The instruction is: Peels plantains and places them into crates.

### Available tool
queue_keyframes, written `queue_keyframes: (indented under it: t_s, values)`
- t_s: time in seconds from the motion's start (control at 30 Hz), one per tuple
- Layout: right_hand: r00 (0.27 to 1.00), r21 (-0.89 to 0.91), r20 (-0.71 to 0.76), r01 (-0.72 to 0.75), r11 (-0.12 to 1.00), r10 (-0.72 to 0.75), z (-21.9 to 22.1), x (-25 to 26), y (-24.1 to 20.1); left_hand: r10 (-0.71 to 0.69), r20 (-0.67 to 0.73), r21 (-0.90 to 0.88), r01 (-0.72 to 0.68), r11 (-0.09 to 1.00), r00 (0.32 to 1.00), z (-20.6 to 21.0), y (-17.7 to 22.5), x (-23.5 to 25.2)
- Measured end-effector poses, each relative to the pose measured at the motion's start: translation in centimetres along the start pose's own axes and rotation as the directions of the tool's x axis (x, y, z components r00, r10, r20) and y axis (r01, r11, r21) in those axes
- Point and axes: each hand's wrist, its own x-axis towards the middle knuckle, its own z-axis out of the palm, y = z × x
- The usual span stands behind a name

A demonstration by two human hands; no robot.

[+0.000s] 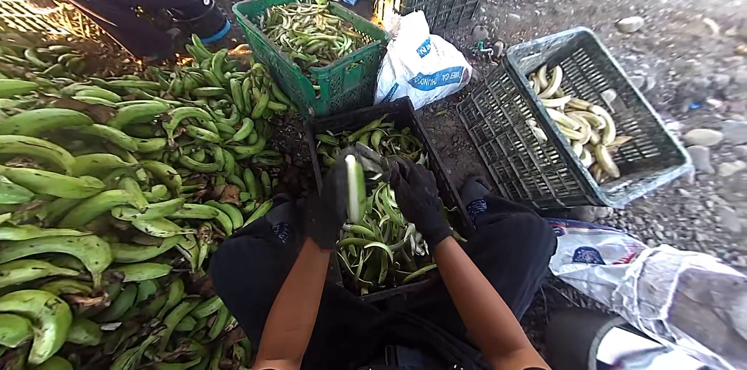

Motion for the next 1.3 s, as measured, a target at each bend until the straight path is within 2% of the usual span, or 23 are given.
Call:
queue_keyframes:
  t_s: [0.03, 0.1, 0.17, 0.23, 0.3, 0.33, 0.4, 0.47, 0.53, 0.57, 0.6, 0.63, 0.67, 0.73, 0.8, 0.83, 0.87, 0.93, 1.0, 1.07, 1.17, 1.23, 1.3]
  values:
    - [0.998, -0.021, -0.023, 0.05, 0.999, -0.051, 0.5, -0.7, 0.3, -0.052, -0.026, -0.177, 0.047, 0.983, 0.998, -0.6, -0.4, 0.4]
    - [0.957, -0.042, -0.107, 0.266, 0.963, -0.269, 1.9, -2.5, 1.3, -0.163, 0.007, -0.445, 0.149, 0.883, 0.987, -1.9, -1.0, 0.5]
    - [0.859, -0.11, -0.217, 0.451, 0.886, -0.464, 3.1, -3.6, 2.5, -0.227, 0.027, -0.537, 0.206, 0.818, 0.974, -2.6, -1.5, 0.3]
    - [0.811, -0.147, -0.289, 0.487, 0.861, -0.508, 3.5, -3.9, 3.0, -0.257, 0.05, -0.59, 0.236, 0.772, 0.965, -2.8, -2.0, 0.0]
    - [0.855, -0.144, -0.255, 0.429, 0.892, -0.453, 2.8, -4.1, 2.5, -0.301, 0.028, -0.568, 0.263, 0.78, 0.953, -2.5, -1.7, -0.1]
    - [0.893, -0.13, -0.215, 0.374, 0.918, -0.395, 2.3, -4.1, 2.0, -0.324, -0.004, -0.51, 0.277, 0.814, 0.946, -2.2, -1.4, 0.1]
    - [0.964, -0.096, -0.121, 0.225, 0.97, -0.235, 1.7, -3.8, 0.8, -0.29, -0.108, -0.248, 0.257, 0.934, 0.951, -1.3, -0.6, 0.3]
    - [0.998, -0.048, 0.009, 0.056, 0.997, -0.055, 1.6, -2.7, 0.0, -0.144, -0.133, 0.042, 0.151, 0.988, 0.981, -0.8, -0.6, 0.3]
    - [0.989, 0.025, 0.141, -0.041, 0.999, 0.037, 1.5, -1.5, -0.4, 0.032, -0.056, 0.347, -0.01, 0.938, 0.998, -0.5, -0.1, 0.0]
    - [0.983, 0.07, 0.182, -0.046, 0.997, 0.033, 1.2, -1.2, -0.6, 0.083, 0.036, 0.498, -0.09, 0.863, 0.996, -0.2, 0.5, -0.3]
    - [0.972, 0.091, 0.234, -0.041, 0.995, 0.019, 0.7, -1.0, -0.8, 0.079, 0.137, 0.598, -0.146, 0.788, 0.987, 0.2, 1.3, -0.7]
    - [0.967, 0.097, 0.255, -0.019, 0.995, -0.007, 0.3, -0.8, -1.0, 0.05, 0.195, 0.612, -0.161, 0.774, 0.98, 0.6, 1.8, -1.2]
    - [0.971, 0.132, 0.24, -0.036, 0.991, 0.003, 0.1, -0.7, -0.9, 0.024, 0.189, 0.517, -0.12, 0.847, 0.982, 0.9, 1.7, -1.4]
    - [0.985, 0.211, 0.163, -0.084, 0.974, 0.05, 0.3, -0.7, -0.6, -0.009, 0.14, 0.185, -0.017, 0.983, 0.99, 0.5, 0.9, -1.0]
    - [0.996, 0.195, 0.083, -0.034, 0.98, 0.018, 0.7, -1.3, 0.3, -0.022, 0.129, -0.181, 0.045, 0.982, 0.991, -0.5, 0.5, -0.3]
    - [0.997, 0.144, 0.058, 0.048, 0.988, -0.057, 1.0, -1.9, 1.1, -0.042, 0.124, -0.281, 0.075, 0.957, 0.991, -1.3, 0.2, -0.1]
    - [0.983, 0.097, 0.005, 0.18, 0.979, -0.181, 1.3, -2.5, 2.0, -0.079, 0.111, -0.34, 0.112, 0.934, 0.991, -1.8, 0.3, -0.1]
    - [0.89, -0.005, -0.138, 0.438, 0.899, -0.434, 2.0, -3.3, 3.5, -0.15, 0.082, -0.394, 0.17, 0.903, 0.985, -2.2, 0.5, -0.3]
    - [0.846, -0.064, -0.181, 0.499, 0.864, -0.501, 2.1, -3.9, 3.7, -0.181, 0.109, -0.381, 0.209, 0.901, 0.978, -2.2, 0.6, -0.6]
    - [0.903, -0.072, -0.117, 0.406, 0.911, -0.412, 1.6, -4.1, 2.8, -0.189, 0.088, -0.254, 0.205, 0.945, 0.978, -1.7, 0.5, -0.7]
    - [0.994, 0.009, 0.065, 0.088, 0.996, -0.088, 1.2, -2.9, 0.5, -0.071, -0.021, 0.12, 0.073, 0.99, 0.997, -0.7, 0.4, -0.5]
    - [0.981, 0.117, 0.188, -0.066, 0.991, 0.044, 1.0, -1.6, -0.5, 0.022, -0.038, 0.34, -0.007, 0.94, 0.999, 0.5, 1.5, -1.2]
    - [0.974, 0.222, 0.22, -0.106, 0.969, 0.056, 0.4, -1.1, -0.9, 0.002, -0.027, 0.328, 0.007, 0.945, 1.0, 1.2, 1.8, -1.9]
